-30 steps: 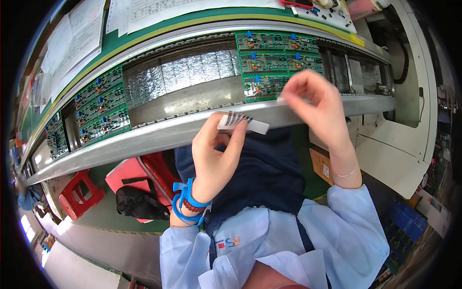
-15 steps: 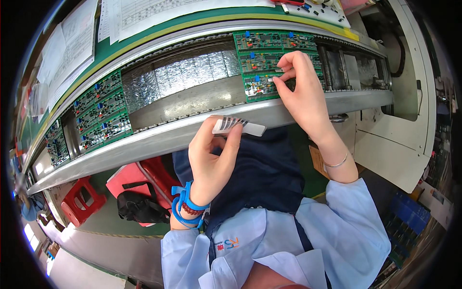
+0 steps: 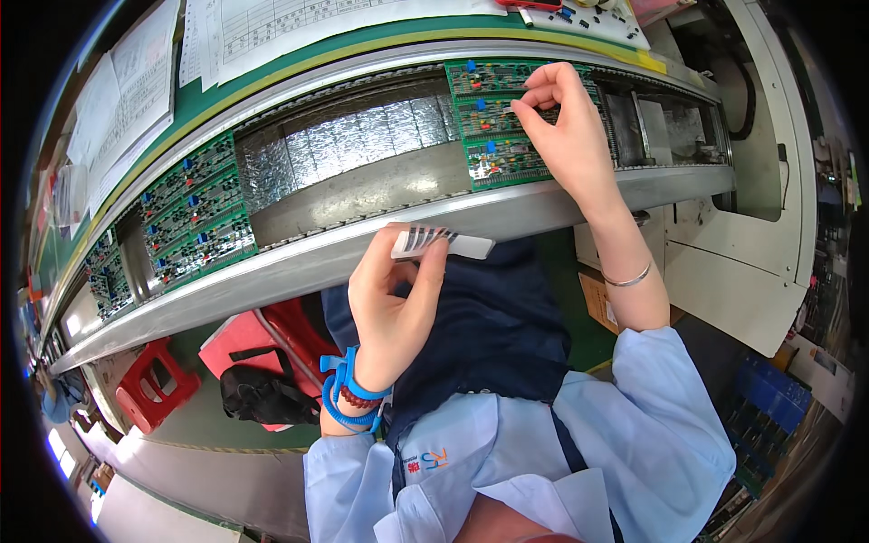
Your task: The person places small electronic components onto green circuit boards moving along a conveyor belt. They pick components from a white tray and a nearby table, then insert them into specific slots on the boards. The person handles the boards and components by hand, occasionally adjusting the board's position on the belt.
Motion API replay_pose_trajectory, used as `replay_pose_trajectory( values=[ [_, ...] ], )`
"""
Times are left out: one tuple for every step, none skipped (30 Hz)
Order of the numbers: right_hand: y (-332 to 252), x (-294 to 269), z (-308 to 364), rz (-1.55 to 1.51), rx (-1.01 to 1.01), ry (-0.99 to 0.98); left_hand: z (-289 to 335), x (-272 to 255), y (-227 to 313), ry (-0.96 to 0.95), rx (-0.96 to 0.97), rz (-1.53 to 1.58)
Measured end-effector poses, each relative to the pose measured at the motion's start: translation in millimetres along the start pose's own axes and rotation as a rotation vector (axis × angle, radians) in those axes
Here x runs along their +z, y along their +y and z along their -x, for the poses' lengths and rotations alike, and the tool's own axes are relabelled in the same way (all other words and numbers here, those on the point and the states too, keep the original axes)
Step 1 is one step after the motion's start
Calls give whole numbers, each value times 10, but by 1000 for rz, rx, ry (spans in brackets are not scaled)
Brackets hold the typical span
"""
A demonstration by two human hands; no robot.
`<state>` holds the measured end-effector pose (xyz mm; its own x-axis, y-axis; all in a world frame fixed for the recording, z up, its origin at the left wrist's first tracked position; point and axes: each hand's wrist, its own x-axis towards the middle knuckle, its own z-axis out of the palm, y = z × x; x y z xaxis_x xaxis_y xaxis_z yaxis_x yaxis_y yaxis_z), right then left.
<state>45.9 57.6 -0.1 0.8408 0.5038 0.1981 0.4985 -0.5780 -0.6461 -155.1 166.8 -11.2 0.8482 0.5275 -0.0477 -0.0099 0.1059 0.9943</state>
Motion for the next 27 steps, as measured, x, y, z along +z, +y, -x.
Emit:
replay_pose_trajectory(
  values=[
    [35,14,-5,43,-23,13,1,-3,-1,0,3,0],
    [52,19,-6,85,-45,26,1,-6,-1,-1,6,0],
    [55,15,-2,122,-66,26,4,-5,-5,0,8,0],
    [51,8,4,158,-86,25,6,-4,-10,1,4,5],
    [46,-1,10,195,-107,25,9,-4,-14,2,0,10],
    [28,-20,4,225,-93,21,5,-4,-18,3,-1,16],
    [4,-43,-5,254,-79,18,4,-4,-21,3,0,25],
    [-7,-57,-10,284,-65,14,5,-4,-26,3,2,34],
    [23,-67,-24,277,-103,65,5,2,-23,2,5,43],
    [80,-69,-57,270,-142,117,4,5,-14,2,4,32],
    [128,-75,-102,262,-180,168,3,6,-2,3,4,22],
    [138,-102,-160,256,-149,185,11,1,12,1,4,11],
    [157,-100,-204,260,-117,170,20,-2,19,1,7,11],
    [175,-95,-243,263,-85,155,30,-5,26,1,10,11],
    [202,-85,-292,266,-53,140,25,-6,30,2,14,10],
    [228,-78,-333,248,-10,92,23,-11,37,-2,10,12],
    [246,-77,-350,223,3,70,24,-18,44,-6,5,14],
    [268,-68,-355,198,16,46,26,-23,42,-8,0,17],
    [284,-61,-360,172,29,22,23,-22,39,-5,4,15],
    [294,-53,-367,211,27,40,19,-20,35,-1,8,13],
    [296,-39,-367,250,28,58,19,-24,36,1,10,11],
    [293,-28,-364,289,29,77,19,-26,38,-2,8,15],
    [272,-31,-352,344,13,83,19,-25,42,-4,6,19],
    [237,-42,-335,398,-4,90,20,-19,47,-5,5,22],
    [222,-51,-324,452,-21,97,20,-8,63,2,-11,29],
    [233,-57,-323,464,-27,125,19,7,88,9,-26,36],
    [239,-71,-335,476,-35,156,14,11,106,16,-38,44]
  ],
)
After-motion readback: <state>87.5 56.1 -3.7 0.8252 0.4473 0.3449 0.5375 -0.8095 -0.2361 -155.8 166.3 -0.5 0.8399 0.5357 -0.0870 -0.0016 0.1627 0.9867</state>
